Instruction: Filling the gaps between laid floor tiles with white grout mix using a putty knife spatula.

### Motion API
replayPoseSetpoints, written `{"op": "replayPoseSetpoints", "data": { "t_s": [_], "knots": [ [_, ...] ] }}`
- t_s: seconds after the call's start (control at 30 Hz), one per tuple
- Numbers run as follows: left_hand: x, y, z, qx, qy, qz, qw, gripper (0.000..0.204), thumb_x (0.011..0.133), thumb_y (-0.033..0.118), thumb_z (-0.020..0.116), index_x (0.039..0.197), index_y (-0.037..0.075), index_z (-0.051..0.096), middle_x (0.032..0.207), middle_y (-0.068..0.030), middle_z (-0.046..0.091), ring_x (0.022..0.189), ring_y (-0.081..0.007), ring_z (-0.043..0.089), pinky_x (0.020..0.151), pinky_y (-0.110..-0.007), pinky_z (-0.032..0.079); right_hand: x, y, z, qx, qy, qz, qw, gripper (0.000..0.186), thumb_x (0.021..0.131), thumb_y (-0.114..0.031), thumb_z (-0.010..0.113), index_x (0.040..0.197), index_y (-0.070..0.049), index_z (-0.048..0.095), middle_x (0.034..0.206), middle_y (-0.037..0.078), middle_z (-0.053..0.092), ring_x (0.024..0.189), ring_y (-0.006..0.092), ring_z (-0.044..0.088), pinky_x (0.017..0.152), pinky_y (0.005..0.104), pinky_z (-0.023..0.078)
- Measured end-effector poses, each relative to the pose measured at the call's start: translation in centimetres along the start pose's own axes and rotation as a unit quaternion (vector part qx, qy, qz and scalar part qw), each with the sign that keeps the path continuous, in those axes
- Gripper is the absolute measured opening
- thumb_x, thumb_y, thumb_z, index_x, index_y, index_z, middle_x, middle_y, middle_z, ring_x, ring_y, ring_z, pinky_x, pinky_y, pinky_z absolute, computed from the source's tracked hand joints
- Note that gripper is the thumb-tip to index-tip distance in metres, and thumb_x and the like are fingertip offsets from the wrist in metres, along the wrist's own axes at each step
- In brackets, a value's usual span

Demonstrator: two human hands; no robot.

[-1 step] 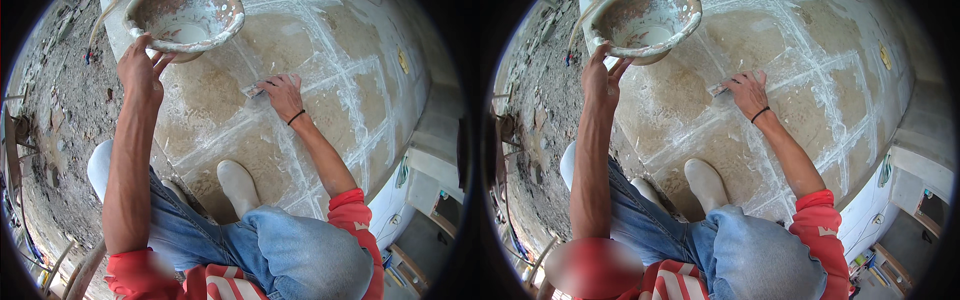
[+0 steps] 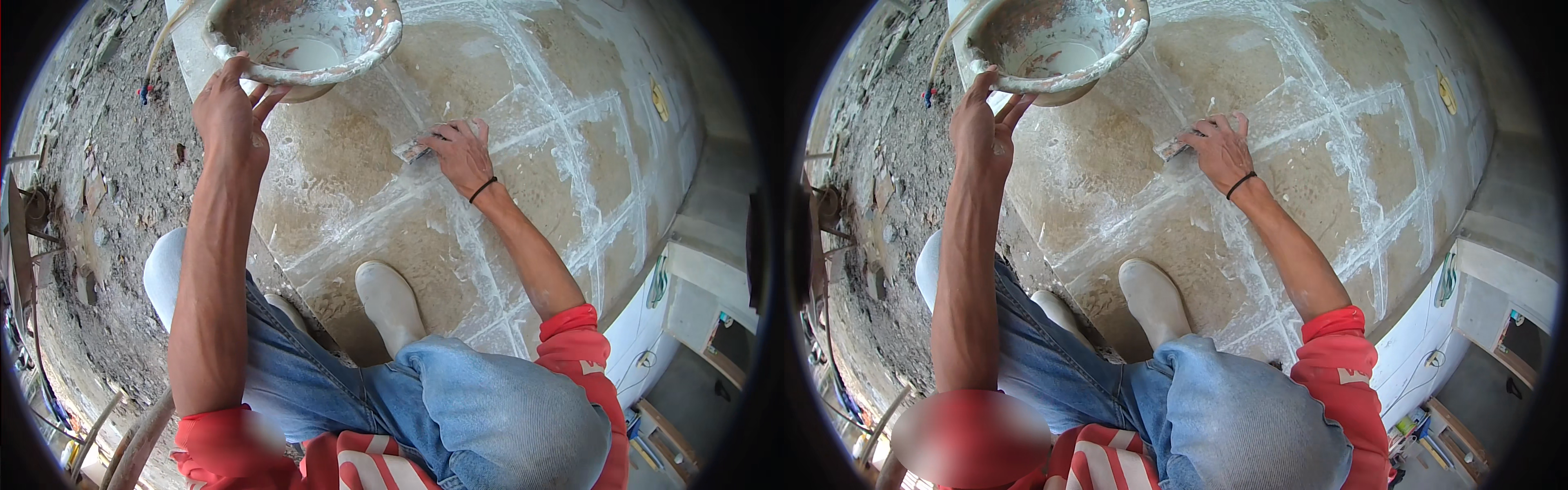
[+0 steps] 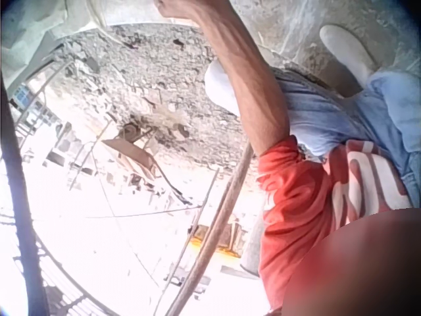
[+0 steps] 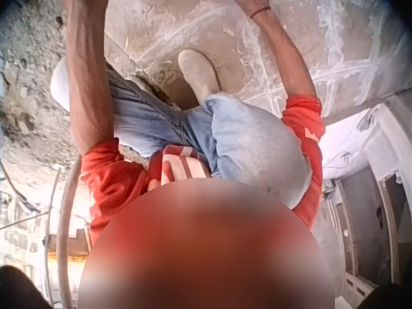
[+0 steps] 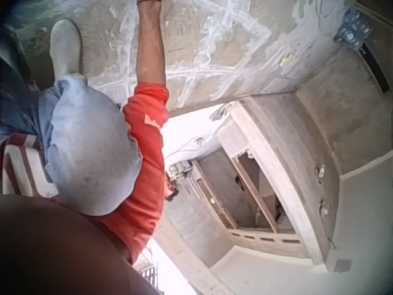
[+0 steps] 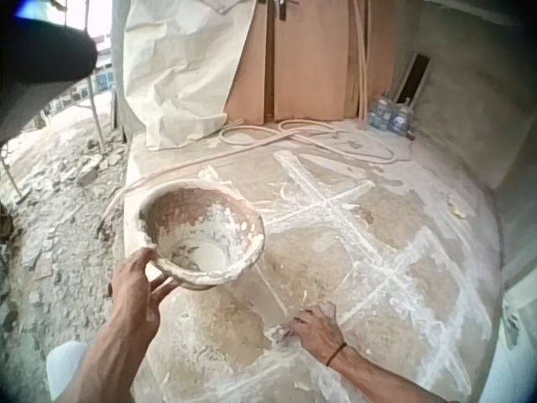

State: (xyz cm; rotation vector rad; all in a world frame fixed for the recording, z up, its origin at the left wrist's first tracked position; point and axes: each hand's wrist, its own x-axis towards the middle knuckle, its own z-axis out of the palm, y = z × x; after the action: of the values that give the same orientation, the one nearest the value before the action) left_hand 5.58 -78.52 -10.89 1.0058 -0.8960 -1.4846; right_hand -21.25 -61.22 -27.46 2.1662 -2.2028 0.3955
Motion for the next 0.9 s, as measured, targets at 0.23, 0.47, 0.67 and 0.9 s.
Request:
{"op": "replayPoseSetpoints", "data": {
  "t_s": [0.23, 0.47, 0.67, 0.9],
  "knots": [
    [-0.7, 1.3, -0.5, 0.008, -0.021, 0.011, 1.000, 0.048, 0.102, 0.016, 0.064, 0.132, -0.018, 0.047, 0.150, -0.0288, 0.039, 0.116, -0.0463, 0.063, 0.091, -0.045, 0.068, -9.3, 0.7, 0.0, -0.006, -0.043, -0.051, 0.998, 0.042, 0.086, -0.003, 0.063, 0.119, -0.025, 0.076, 0.125, 0.002, 0.070, 0.123, 0.0260, 0.059, 0.118, 0.0641, 0.024],
    [0.3, 0.3, -0.8, 0.015, -0.018, -0.016, 1.000, 0.054, 0.101, 0.018, 0.066, 0.139, -0.014, 0.044, 0.149, -0.0241, 0.042, 0.113, -0.0450, 0.063, 0.089, -0.045, 0.067, -10.7, -6.3, 0.0, 0.046, 0.034, 0.035, 0.998, 0.039, 0.089, -0.005, 0.064, 0.120, -0.024, 0.076, 0.126, 0.002, 0.070, 0.124, 0.0275, 0.059, 0.115, 0.0652, 0.025],
    [0.1, 0.2, -0.9, 0.021, -0.013, -0.027, 0.999, 0.042, 0.101, 0.017, 0.065, 0.133, -0.009, 0.053, 0.139, -0.0212, 0.049, 0.111, -0.0434, 0.065, 0.088, -0.045, 0.068, -8.4, -9.8, 4.2, 0.072, 0.027, 0.027, 0.997, 0.033, 0.091, -0.008, 0.061, 0.118, -0.021, 0.076, 0.130, 0.006, 0.067, 0.132, 0.0289, 0.052, 0.117, 0.0692, 0.021],
    [0.0, 1.2, -2.0, 0.022, 0.003, -0.019, 1.000, 0.039, 0.100, 0.018, 0.067, 0.127, -0.009, 0.056, 0.137, -0.0186, 0.050, 0.110, -0.0407, 0.064, 0.086, -0.043, 0.069, -15.8, -3.2, -2.7, 0.096, 0.056, 0.301, 0.947, 0.025, 0.090, -0.009, 0.065, 0.113, -0.011, 0.075, 0.102, 0.010, 0.073, 0.097, 0.0298, 0.066, 0.091, 0.0511, 0.044]
  ]
}}
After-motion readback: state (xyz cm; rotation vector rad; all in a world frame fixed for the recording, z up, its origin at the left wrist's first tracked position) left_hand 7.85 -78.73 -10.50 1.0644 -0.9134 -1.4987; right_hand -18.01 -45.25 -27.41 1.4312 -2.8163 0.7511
